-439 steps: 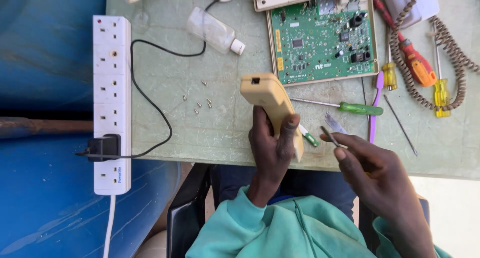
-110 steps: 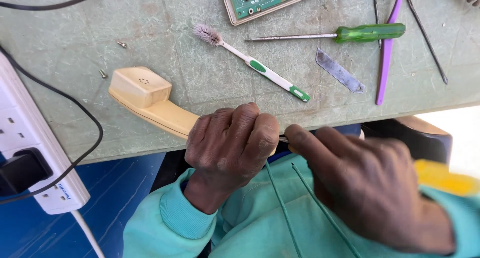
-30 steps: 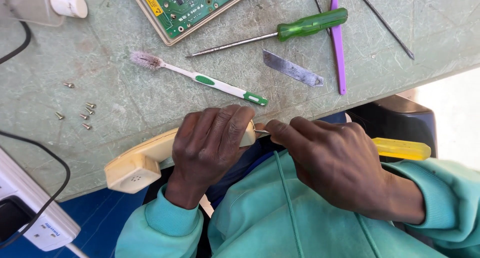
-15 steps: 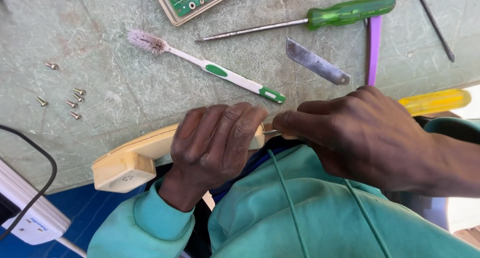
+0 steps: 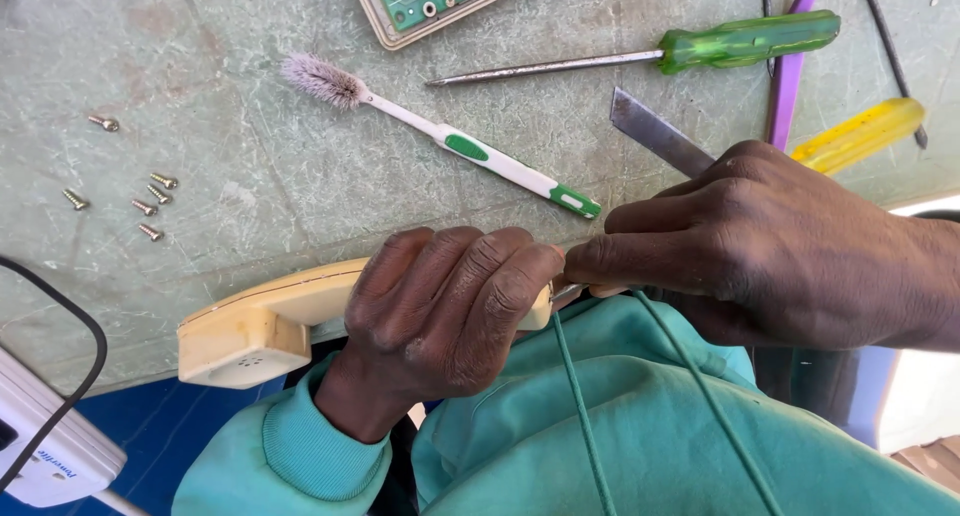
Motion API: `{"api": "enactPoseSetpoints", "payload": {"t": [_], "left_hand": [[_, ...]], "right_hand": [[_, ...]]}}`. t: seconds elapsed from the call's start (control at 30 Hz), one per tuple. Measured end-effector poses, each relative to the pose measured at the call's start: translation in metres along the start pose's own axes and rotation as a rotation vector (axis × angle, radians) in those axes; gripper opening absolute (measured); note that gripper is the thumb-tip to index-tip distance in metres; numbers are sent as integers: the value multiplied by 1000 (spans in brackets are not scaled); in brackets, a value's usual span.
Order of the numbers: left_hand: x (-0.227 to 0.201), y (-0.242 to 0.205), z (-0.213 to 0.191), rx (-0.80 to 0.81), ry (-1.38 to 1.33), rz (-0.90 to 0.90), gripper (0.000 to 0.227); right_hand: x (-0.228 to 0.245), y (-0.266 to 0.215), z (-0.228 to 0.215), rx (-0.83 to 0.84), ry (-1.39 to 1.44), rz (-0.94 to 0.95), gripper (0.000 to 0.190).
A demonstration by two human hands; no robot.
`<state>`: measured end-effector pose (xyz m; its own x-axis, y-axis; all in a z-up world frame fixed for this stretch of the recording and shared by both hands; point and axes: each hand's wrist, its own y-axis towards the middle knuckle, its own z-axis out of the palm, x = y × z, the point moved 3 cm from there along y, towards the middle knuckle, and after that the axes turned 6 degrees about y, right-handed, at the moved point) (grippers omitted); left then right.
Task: Cleaning a telephone handset using a toothbrush, a metal scraper, and a screwdriver to remove dirt from crevices.
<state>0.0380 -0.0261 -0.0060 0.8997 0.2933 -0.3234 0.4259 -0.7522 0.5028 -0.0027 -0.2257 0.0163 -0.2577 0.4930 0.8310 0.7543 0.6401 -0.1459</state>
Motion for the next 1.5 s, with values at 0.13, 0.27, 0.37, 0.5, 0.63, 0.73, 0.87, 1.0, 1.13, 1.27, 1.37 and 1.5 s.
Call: {"api": "enactPoseSetpoints", "payload": {"t": [0.13,0.27,0.37,0.5,0.63,0.73,0.87,1.0,1.13,1.27,1.37,1.5], "left_hand": [[0,-3,-3,-1,1,24,21],[-1,-6,-7,-7,-57,24,18],[0,-8,-8,-29,-31,26,15],[2,-9,-11,-25,26,11,12],[-1,-3,-10,-60,92,24,11],[1,-5,-8,-73,120,5,15],[4,-8,-3,-64,194,0,12],[6,-8,-3,-48,186,-23,16],[7,-7,-3,-62,177,-22,18],[7,-5,-6,-70,113,-34,30],[8,-5,-7,-84,97,-29,32],[7,-7,-8,-85,47,-19,24]], "right_hand": [[1,2,-1,22,5,2,34],[5,8,-4,22,100,-94,28],[15,5,2,-19,6,-62,27],[56,-15,36,-161,-507,280,25],[76,-16,63,-261,-863,335,24],[77,-13,69,-258,-931,356,32],[65,-11,72,-312,-823,455,39],[48,-9,58,-335,-460,433,47],[33,-7,39,-302,-252,290,56],[24,-1,25,-202,-64,241,43],[16,4,18,-146,-54,158,50],[13,6,13,-58,-43,101,46]]}}
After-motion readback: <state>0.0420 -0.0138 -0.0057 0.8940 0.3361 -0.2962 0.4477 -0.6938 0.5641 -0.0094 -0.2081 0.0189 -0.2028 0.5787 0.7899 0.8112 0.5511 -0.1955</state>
